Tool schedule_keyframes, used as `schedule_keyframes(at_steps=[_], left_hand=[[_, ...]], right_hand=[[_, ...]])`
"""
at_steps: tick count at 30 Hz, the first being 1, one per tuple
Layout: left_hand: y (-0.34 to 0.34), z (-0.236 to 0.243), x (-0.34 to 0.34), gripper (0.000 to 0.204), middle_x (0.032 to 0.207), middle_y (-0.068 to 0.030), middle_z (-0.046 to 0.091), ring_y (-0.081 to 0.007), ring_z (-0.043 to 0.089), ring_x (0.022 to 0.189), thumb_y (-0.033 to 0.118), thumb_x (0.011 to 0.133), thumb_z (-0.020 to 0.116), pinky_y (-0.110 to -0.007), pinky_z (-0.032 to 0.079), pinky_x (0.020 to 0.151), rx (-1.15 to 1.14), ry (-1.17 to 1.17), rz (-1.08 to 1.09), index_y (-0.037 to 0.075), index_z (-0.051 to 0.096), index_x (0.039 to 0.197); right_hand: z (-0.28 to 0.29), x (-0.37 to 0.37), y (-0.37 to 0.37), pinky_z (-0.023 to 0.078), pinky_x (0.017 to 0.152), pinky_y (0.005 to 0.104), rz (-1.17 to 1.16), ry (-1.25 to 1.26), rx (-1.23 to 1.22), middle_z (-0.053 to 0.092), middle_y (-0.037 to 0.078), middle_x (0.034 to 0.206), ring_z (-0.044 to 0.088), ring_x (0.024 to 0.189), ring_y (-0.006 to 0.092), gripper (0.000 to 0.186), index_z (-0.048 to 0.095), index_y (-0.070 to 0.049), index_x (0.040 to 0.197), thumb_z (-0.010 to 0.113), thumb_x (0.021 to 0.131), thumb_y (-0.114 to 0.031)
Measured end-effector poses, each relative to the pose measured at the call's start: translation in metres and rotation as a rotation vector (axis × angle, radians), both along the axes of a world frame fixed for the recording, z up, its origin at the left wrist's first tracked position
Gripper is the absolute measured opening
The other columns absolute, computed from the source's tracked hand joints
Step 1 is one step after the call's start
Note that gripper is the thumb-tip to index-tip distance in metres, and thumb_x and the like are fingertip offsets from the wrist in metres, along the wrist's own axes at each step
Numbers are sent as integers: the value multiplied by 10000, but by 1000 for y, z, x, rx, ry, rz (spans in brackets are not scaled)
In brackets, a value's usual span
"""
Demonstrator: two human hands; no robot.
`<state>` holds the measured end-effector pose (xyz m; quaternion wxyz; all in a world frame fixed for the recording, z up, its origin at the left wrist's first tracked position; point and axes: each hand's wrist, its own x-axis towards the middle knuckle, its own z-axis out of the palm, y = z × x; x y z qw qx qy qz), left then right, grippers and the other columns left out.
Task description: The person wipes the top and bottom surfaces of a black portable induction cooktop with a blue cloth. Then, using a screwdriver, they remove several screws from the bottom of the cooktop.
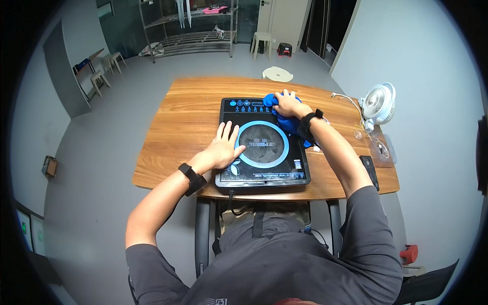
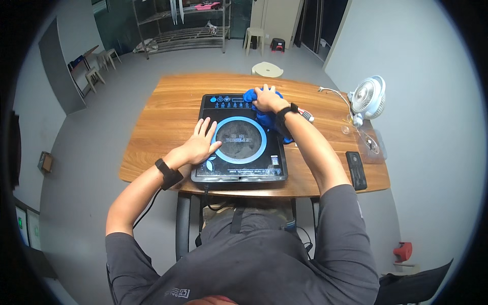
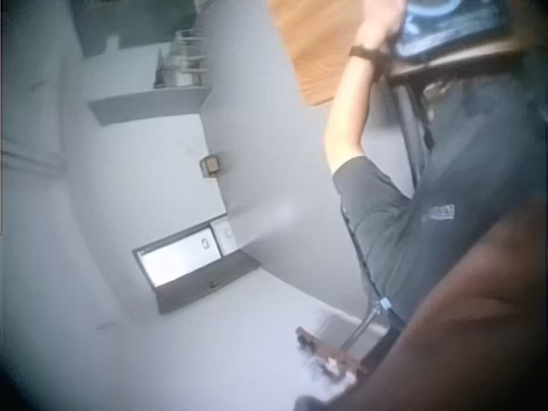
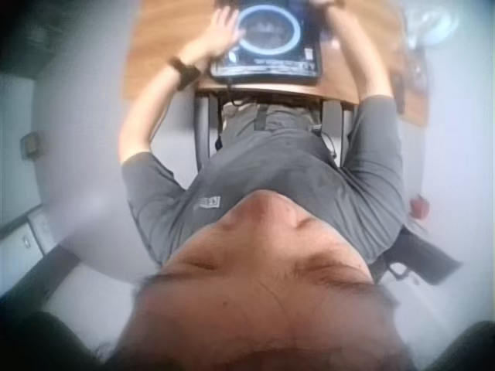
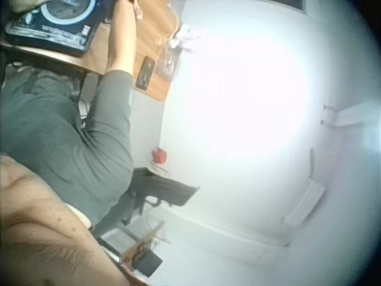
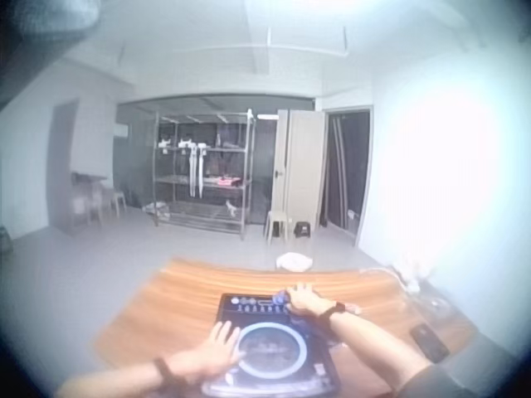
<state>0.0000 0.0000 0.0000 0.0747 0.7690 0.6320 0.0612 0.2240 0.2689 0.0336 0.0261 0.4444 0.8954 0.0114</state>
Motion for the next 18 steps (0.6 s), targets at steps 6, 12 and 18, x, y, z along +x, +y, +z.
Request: schedule_keyframes(at_steps=[6,12,18], left_hand=[[-21,-13,14,802,1695,-341,118,-512,50,1584,518,1105,380,-567,151,1291,-33,-41,3,-40,173,1643],[-20,-7,2,801,1695,-339,122,-511,52,1585,516,1103,392,-565,152,1292,-29,-18,19,-37,181,1643],[-16,-13,3,805,1684,-355,138,-527,71,1577,509,1100,413,-571,162,1288,17,-43,-4,-51,195,1635]], right_hand=[[-7,23,-93,410,1145,600,191,74,-90,409,322,1508,388,1396,550,685,540,-58,1463,677,906,-432],[18,21,-179,418,1154,573,369,63,-223,388,295,1514,362,1400,500,800,462,-16,1512,717,842,-371],[31,40,-250,447,1130,594,491,42,-287,368,316,1536,352,1397,559,832,434,-2,1526,782,816,-261]])
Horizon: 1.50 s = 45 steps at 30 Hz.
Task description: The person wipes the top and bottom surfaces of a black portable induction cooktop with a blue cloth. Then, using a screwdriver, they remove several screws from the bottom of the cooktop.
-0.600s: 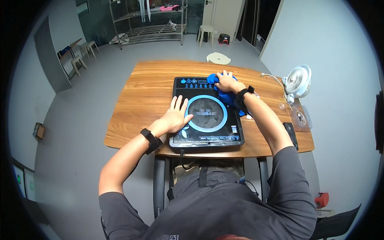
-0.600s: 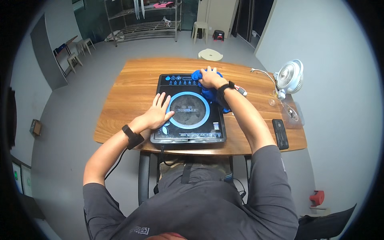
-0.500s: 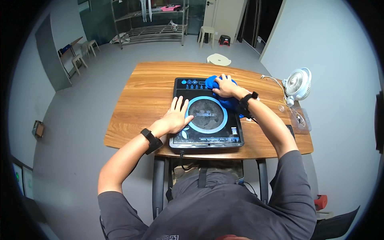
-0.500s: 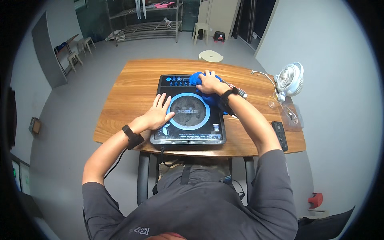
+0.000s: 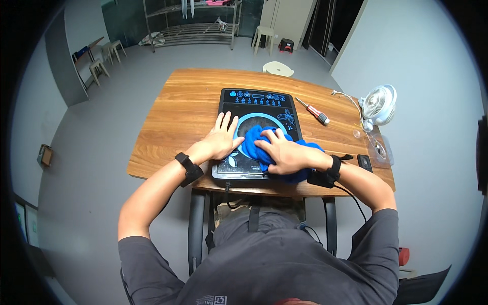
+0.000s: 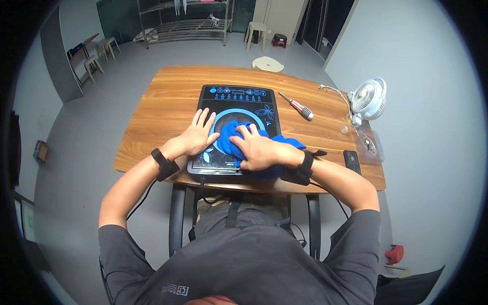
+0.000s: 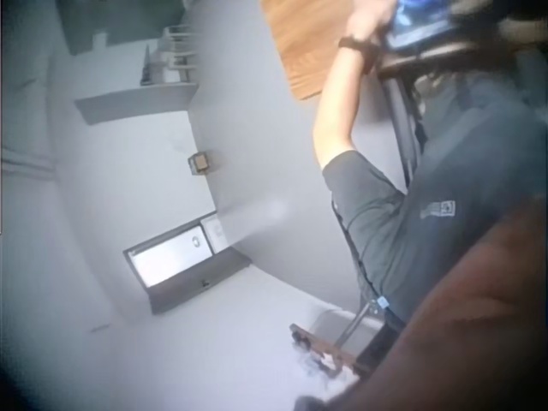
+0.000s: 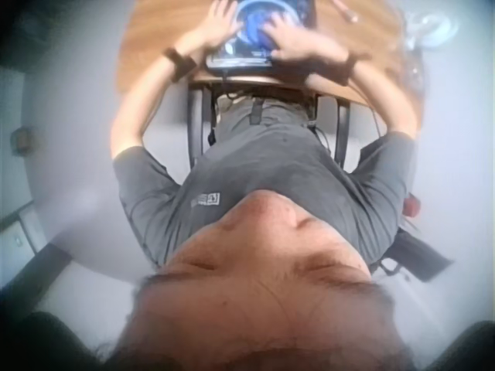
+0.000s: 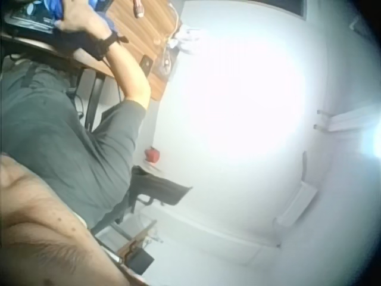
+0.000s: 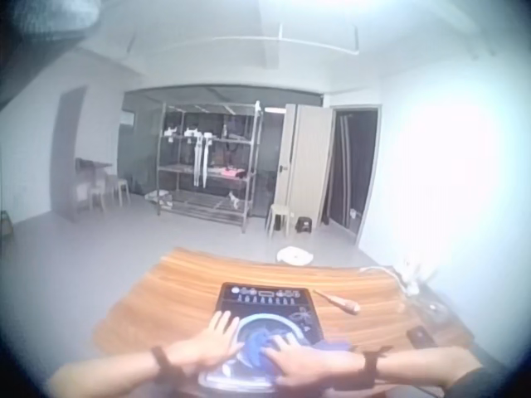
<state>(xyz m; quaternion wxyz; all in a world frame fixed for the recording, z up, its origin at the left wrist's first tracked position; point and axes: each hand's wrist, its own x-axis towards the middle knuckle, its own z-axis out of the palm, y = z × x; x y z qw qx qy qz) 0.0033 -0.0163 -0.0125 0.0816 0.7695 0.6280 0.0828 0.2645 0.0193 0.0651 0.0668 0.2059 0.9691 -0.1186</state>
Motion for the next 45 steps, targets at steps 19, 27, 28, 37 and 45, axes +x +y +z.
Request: schedule_keyframes(at_steps=[19,27,28,37,45], left_hand=[[-1,3,-1,825,1689,-352,140,-514,91,1582,536,1100,381,-553,156,1294,-20,43,8,-52,176,1642],[-4,7,0,828,1699,-337,128,-500,79,1588,549,1101,364,-543,149,1297,-33,40,17,-43,170,1647],[-5,6,0,827,1700,-336,126,-500,77,1589,548,1101,363,-542,150,1297,-33,42,19,-42,169,1647],[-5,11,3,815,1693,-344,144,-507,82,1584,527,1106,365,-540,117,1302,-29,50,-6,-71,192,1632],[-8,9,1,813,1698,-336,125,-498,60,1589,525,1100,392,-554,155,1295,-43,-7,22,-46,187,1640]], right_hand=[[-29,-18,52,498,1067,580,-172,102,198,400,263,1518,448,1286,523,713,491,-84,1495,767,861,-259],[-22,-40,103,450,1113,596,-247,-96,197,378,293,1533,411,1354,564,756,430,-112,1548,736,913,-386],[-19,-44,106,419,1140,598,-254,-124,189,362,301,1553,397,1373,579,759,421,-110,1554,726,920,-397],[-18,-68,151,382,1159,614,-254,-191,226,362,373,1554,395,1379,629,789,408,-37,1551,684,956,-475],[-8,-109,158,380,1181,570,-351,-245,286,410,314,1567,365,1455,539,759,461,35,1512,630,974,-472]])
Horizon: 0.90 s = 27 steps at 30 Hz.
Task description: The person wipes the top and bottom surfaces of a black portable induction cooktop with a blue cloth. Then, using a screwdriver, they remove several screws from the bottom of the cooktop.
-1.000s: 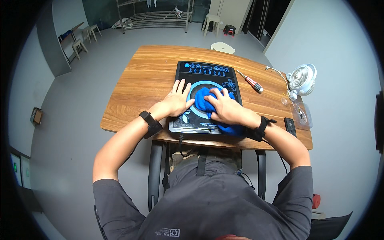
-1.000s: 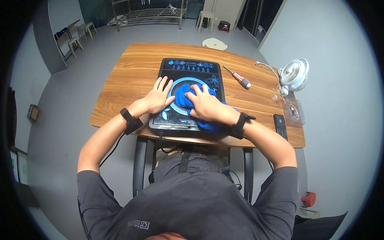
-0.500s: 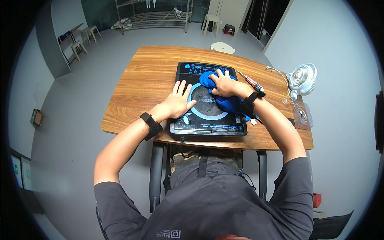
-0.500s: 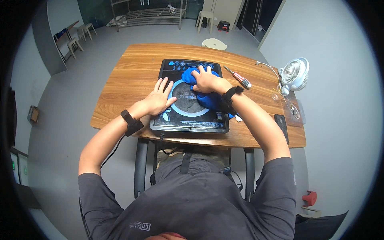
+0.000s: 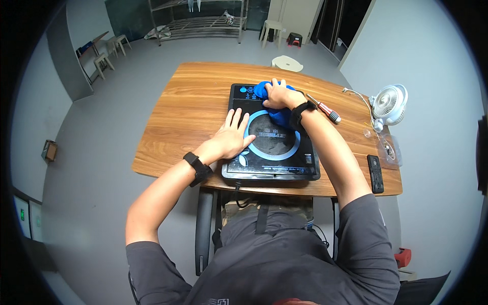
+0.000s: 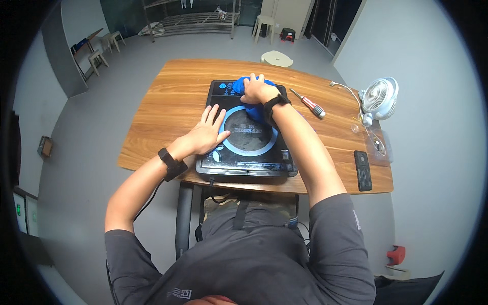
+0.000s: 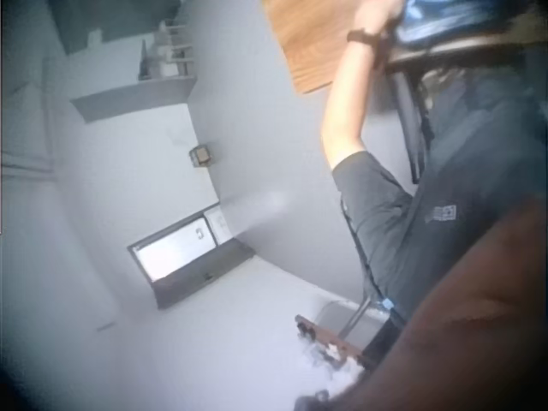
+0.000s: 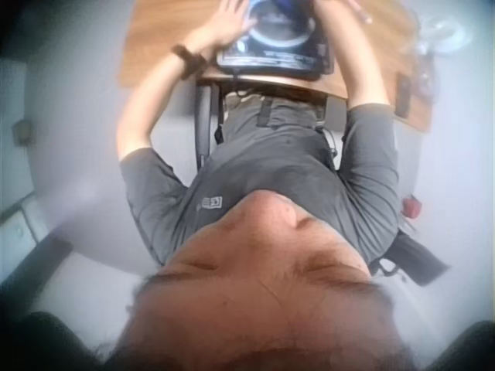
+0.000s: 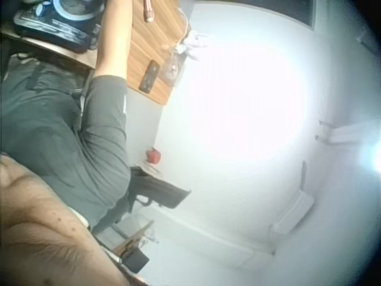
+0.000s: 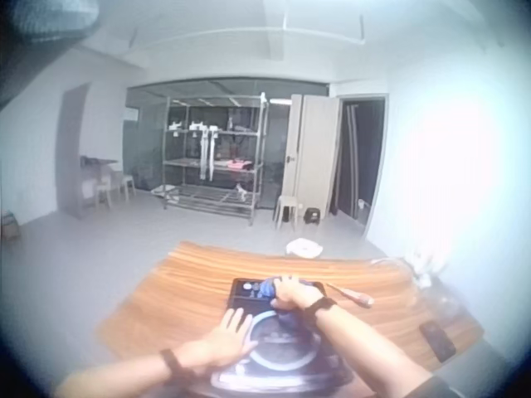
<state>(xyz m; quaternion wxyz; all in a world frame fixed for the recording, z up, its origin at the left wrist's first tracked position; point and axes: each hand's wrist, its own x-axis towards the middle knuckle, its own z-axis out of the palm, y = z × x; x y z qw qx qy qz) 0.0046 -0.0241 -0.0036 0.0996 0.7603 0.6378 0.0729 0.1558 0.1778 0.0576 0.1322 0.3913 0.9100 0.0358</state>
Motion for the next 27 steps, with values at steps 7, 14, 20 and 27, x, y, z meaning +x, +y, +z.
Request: schedule_keyframes(at_steps=[7,14,20,27], left_hand=[[3,-6,-2,817,1689,-348,135,-519,77,1579,524,1095,411,-564,165,1290,24,2,-18,-49,195,1636],[5,-11,-1,799,1689,-338,142,-503,71,1583,513,1099,416,-557,165,1290,54,2,-17,-49,213,1630],[4,-1,0,800,1696,-330,133,-501,69,1585,508,1098,422,-555,180,1289,20,24,-13,-32,193,1642],[4,-6,-1,787,1696,-334,127,-507,65,1583,493,1099,424,-566,175,1287,31,32,-12,-24,189,1645]], right_hand=[[-21,11,9,428,1133,585,132,190,-15,454,296,1477,430,1356,551,762,486,-57,1498,728,877,-427],[-21,48,-49,445,1116,577,285,282,-80,439,262,1478,434,1319,496,740,487,-58,1475,745,848,-353],[-4,78,-101,467,1100,580,323,288,-180,417,243,1474,424,1316,497,742,454,-69,1486,723,840,-317],[3,102,-155,536,1023,597,389,293,-188,431,259,1473,442,1329,515,729,489,-59,1466,751,829,-300]])
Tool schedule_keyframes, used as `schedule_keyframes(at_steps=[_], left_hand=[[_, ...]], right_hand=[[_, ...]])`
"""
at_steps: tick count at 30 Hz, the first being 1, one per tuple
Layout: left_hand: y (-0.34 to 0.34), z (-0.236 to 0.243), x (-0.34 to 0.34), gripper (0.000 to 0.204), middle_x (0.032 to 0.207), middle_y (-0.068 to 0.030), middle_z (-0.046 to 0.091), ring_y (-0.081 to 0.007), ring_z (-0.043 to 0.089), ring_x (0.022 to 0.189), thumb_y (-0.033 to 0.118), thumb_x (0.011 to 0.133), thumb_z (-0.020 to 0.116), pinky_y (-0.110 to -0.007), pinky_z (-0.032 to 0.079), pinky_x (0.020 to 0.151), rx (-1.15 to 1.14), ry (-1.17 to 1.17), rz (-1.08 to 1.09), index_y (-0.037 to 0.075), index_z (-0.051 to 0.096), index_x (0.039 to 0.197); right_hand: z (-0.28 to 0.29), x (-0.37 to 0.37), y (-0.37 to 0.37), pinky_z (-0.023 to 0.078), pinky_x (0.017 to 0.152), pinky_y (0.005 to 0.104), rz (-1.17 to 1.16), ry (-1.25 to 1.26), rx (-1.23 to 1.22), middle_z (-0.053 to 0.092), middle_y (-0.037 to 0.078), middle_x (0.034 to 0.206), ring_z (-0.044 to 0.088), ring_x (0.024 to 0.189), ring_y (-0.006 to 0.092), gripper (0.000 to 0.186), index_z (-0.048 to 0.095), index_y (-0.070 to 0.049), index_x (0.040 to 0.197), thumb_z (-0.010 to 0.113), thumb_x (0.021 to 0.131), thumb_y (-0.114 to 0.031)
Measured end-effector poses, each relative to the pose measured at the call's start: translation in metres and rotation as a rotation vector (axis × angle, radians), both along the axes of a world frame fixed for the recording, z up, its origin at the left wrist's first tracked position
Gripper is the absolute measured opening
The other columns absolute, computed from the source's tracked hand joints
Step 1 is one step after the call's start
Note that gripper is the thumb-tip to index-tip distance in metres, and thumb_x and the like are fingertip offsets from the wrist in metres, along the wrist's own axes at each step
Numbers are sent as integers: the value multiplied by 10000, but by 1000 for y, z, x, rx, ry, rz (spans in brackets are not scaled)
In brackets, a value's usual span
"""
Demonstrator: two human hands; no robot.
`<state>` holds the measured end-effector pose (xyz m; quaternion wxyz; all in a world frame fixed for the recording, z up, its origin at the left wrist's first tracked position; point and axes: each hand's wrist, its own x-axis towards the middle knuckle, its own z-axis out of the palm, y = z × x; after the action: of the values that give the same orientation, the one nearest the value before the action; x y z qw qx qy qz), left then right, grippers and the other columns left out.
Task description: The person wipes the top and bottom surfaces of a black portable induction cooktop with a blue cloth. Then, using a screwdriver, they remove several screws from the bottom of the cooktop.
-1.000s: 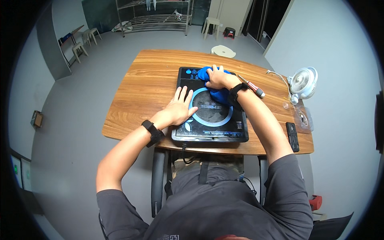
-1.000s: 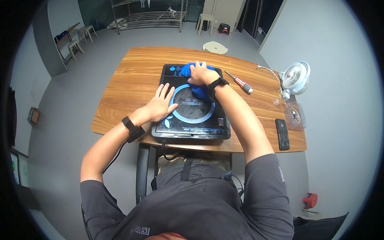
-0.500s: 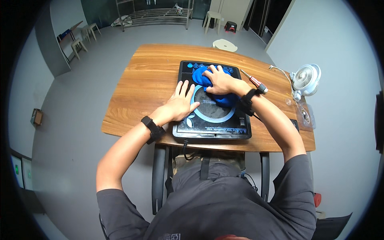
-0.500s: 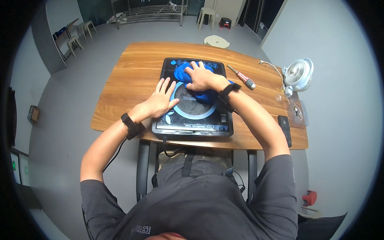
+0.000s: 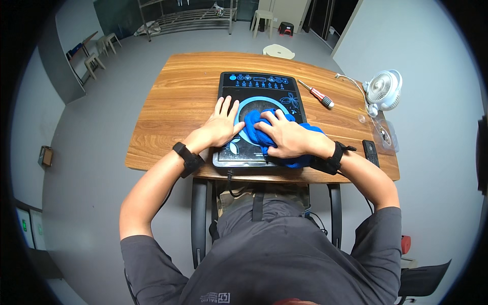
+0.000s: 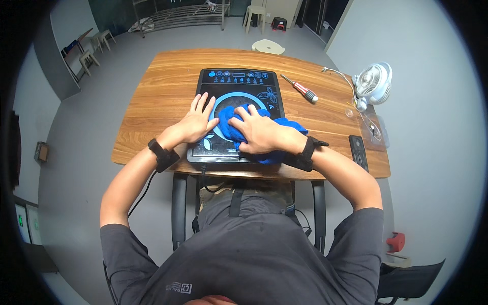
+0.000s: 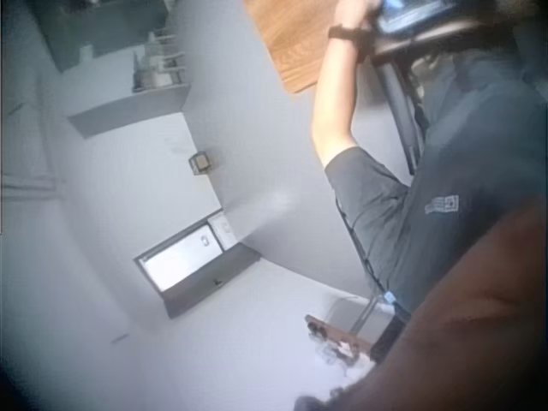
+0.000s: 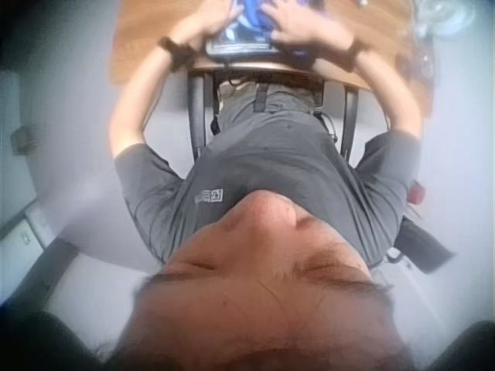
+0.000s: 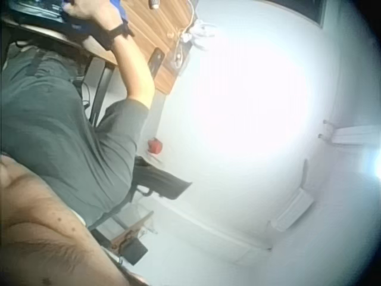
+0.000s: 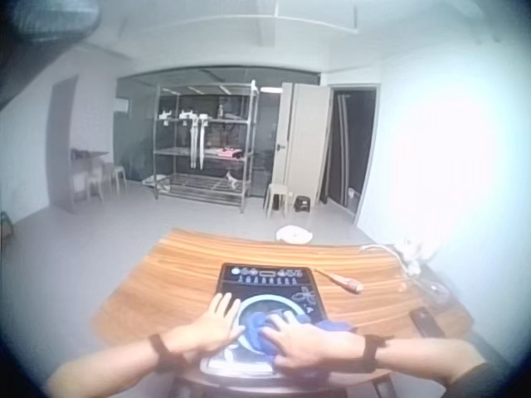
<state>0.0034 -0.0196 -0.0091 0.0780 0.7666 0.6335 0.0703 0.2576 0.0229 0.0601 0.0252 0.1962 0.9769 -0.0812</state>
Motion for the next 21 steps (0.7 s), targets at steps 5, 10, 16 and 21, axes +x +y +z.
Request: schedule_keyframes(at_steps=[5,10,16,21], left_hand=[[3,-4,-4,767,1694,-336,131,-522,76,1577,459,1101,431,-576,172,1285,17,12,-19,-26,187,1643],[5,-3,-4,766,1686,-348,136,-532,85,1571,449,1100,441,-580,175,1282,23,43,-45,-34,187,1638],[6,-3,-5,771,1676,-363,142,-534,86,1570,462,1104,432,-585,175,1281,17,38,-34,-37,184,1637],[3,4,-2,788,1687,-351,114,-522,77,1576,480,1103,432,-579,178,1284,-33,-2,-3,-31,170,1644]], right_hand=[[-4,4,-7,523,1040,593,-8,27,25,416,249,1489,464,1289,505,743,483,-78,1473,749,811,-285],[-11,6,-5,527,1039,588,4,59,54,413,246,1496,462,1296,499,730,490,-77,1471,745,821,-286],[-5,17,-6,542,1016,590,20,76,37,423,244,1505,460,1321,497,703,515,-98,1458,754,830,-303],[-7,48,-4,534,1033,577,-39,78,31,422,224,1516,460,1330,479,692,533,-136,1451,773,829,-321]])
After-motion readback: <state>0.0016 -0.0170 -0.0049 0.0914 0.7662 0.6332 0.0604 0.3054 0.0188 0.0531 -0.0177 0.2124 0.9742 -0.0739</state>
